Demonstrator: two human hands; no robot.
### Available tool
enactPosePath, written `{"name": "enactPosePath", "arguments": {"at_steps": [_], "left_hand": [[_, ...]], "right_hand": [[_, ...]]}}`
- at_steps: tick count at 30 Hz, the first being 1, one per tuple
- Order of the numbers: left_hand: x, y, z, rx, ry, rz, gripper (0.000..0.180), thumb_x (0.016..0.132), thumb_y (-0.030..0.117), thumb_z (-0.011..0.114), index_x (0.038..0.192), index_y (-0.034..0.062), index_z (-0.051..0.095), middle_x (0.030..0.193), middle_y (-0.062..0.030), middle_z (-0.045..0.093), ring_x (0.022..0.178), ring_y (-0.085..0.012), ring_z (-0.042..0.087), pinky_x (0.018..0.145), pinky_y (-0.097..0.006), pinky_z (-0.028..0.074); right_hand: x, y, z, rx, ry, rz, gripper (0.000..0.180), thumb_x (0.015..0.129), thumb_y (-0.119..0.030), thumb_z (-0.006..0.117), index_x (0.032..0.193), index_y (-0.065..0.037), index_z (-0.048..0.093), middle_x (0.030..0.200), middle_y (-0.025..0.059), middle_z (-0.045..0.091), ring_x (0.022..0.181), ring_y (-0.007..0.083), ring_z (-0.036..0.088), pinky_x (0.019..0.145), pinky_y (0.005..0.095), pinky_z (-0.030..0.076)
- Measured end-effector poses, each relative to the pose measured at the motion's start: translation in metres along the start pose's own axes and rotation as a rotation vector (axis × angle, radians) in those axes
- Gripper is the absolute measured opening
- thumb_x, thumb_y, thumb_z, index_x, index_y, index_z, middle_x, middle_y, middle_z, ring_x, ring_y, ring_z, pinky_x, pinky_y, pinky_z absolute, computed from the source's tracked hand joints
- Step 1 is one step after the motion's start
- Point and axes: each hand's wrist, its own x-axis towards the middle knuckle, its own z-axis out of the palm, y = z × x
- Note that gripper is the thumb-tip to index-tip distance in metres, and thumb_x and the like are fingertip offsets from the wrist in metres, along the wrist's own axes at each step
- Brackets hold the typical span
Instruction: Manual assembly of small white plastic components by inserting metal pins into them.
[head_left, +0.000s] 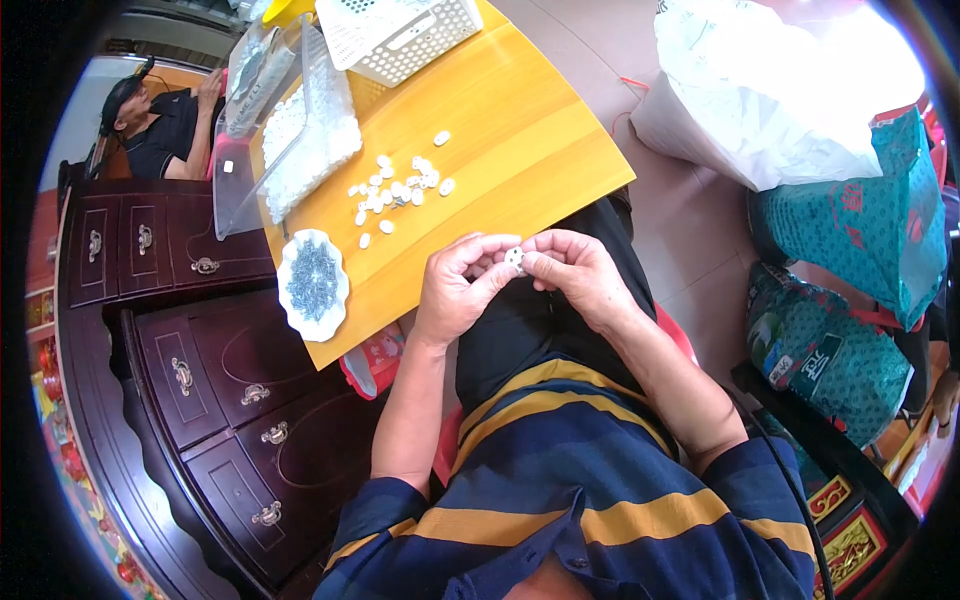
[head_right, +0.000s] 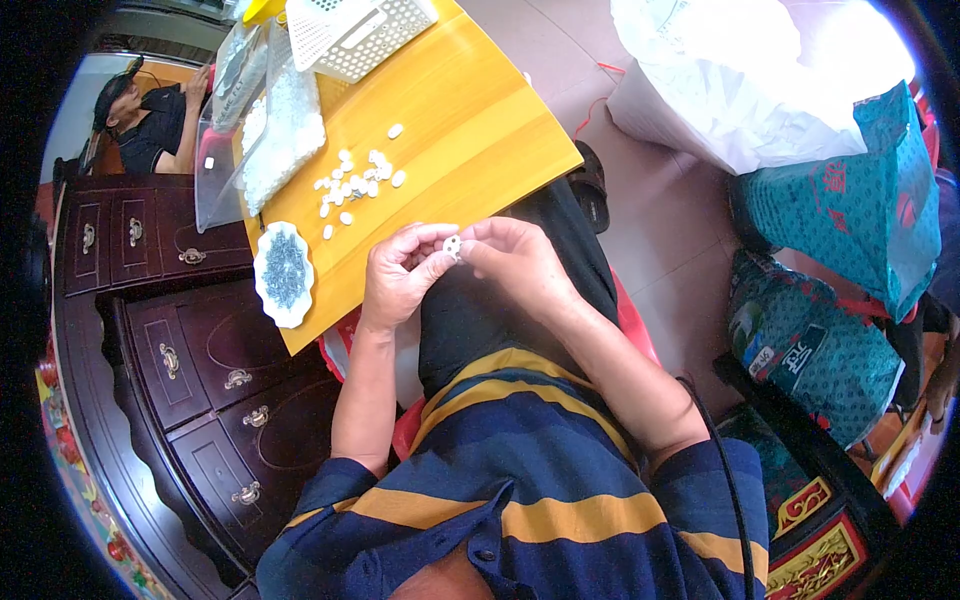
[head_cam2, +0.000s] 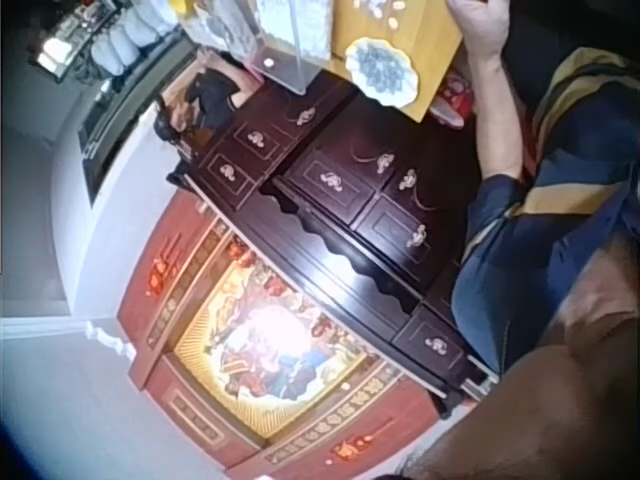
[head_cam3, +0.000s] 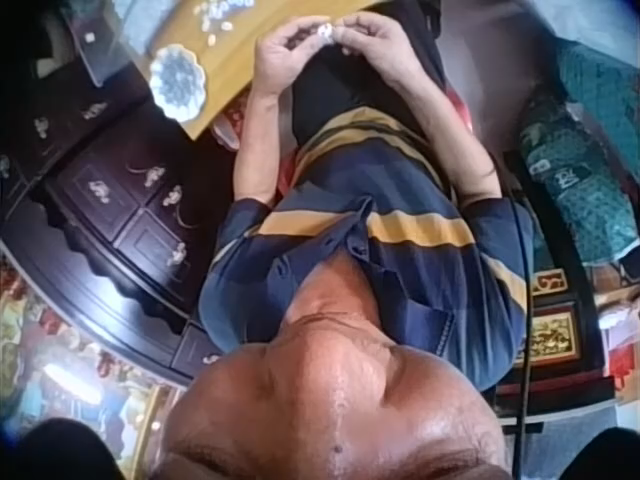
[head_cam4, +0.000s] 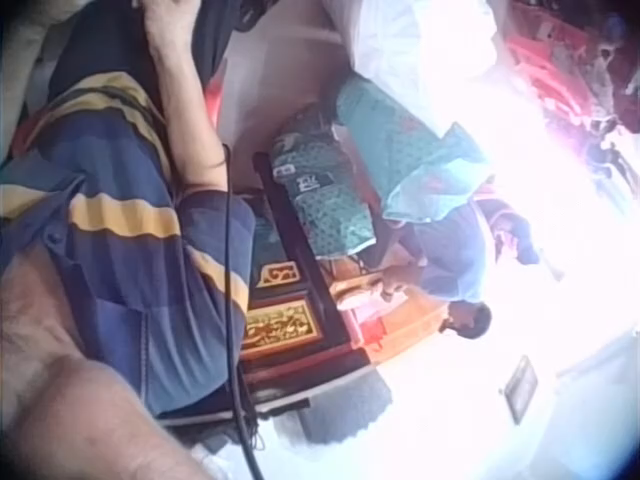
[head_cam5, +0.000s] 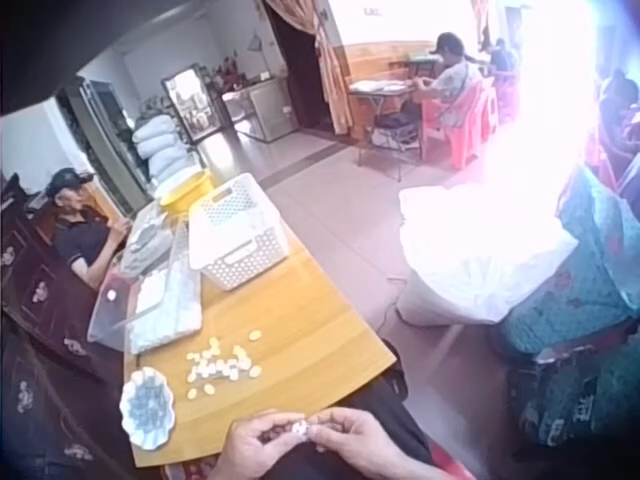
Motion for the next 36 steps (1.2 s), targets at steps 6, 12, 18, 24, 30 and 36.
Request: {"name": "enactPosePath", "arguments": {"at_steps": [6, 12, 18, 24, 30, 36], "left_hand": [[0.001, 0.006, -0.001, 0.093, -0.074, 0.02, 0.026, 0.088, -0.003, 0.075, 0.114, -0.0027, 0.071, 0.096, -0.0025, 0.065, 0.084, -0.009, 0.064, 0.078, -0.023, 0.053], [0.001, 0.02, 0.021, 0.374, 0.052, 0.137, 0.036, 0.078, 0.002, 0.082, 0.112, 0.0015, 0.071, 0.092, -0.0046, 0.066, 0.074, -0.0118, 0.065, 0.065, -0.025, 0.052], [0.003, 0.008, 0.024, 0.64, 0.152, 0.33, 0.038, 0.074, 0.004, 0.083, 0.11, 0.0036, 0.072, 0.1, -0.0111, 0.07, 0.084, -0.0277, 0.071, 0.073, -0.036, 0.058], [0.003, 0.012, 0.025, 0.664, 0.175, 0.388, 0.031, 0.075, 0.005, 0.081, 0.105, 0.0039, 0.074, 0.095, -0.0112, 0.071, 0.086, -0.0287, 0.071, 0.076, -0.037, 0.058], [0.004, 0.013, 0.024, 0.666, 0.173, 0.408, 0.029, 0.075, 0.005, 0.08, 0.103, 0.0032, 0.075, 0.095, -0.0115, 0.073, 0.084, -0.0284, 0.071, 0.075, -0.037, 0.058], [0.006, 0.011, 0.021, 0.727, 0.146, 0.462, 0.027, 0.076, 0.006, 0.079, 0.102, 0.0031, 0.075, 0.093, -0.0115, 0.073, 0.083, -0.0292, 0.072, 0.075, -0.037, 0.058]], "right_hand": [[0.0, -0.003, -0.002, -0.049, -0.051, 0.039, 0.021, 0.098, -0.015, 0.067, 0.11, 0.001, 0.069, 0.101, 0.0045, 0.072, 0.091, 0.0106, 0.066, 0.081, 0.0255, 0.052], [-0.002, -0.004, 0.0, 0.087, -0.011, 0.061, 0.018, 0.098, -0.023, 0.071, 0.105, -0.006, 0.072, 0.095, -0.0013, 0.071, 0.085, 0.0068, 0.062, 0.079, 0.0228, 0.048], [0.0, 0.001, -0.001, 0.154, -0.028, 0.021, 0.015, 0.097, -0.022, 0.072, 0.103, -0.008, 0.072, 0.096, -0.0018, 0.071, 0.086, 0.0068, 0.063, 0.08, 0.023, 0.049], [0.001, 0.003, -0.005, 0.215, -0.032, 0.065, 0.015, 0.099, -0.024, 0.069, 0.101, -0.009, 0.073, 0.09, -0.0021, 0.07, 0.081, 0.0062, 0.062, 0.078, 0.0223, 0.049], [0.001, 0.006, -0.006, 0.192, -0.026, 0.06, 0.016, 0.1, -0.024, 0.068, 0.099, -0.009, 0.073, 0.088, -0.0014, 0.07, 0.079, 0.0063, 0.061, 0.077, 0.0222, 0.049], [-0.001, 0.009, -0.001, 0.161, 0.02, 0.005, 0.016, 0.099, -0.022, 0.069, 0.098, -0.007, 0.074, 0.088, -0.0007, 0.071, 0.078, 0.0074, 0.061, 0.077, 0.0239, 0.049]]}}
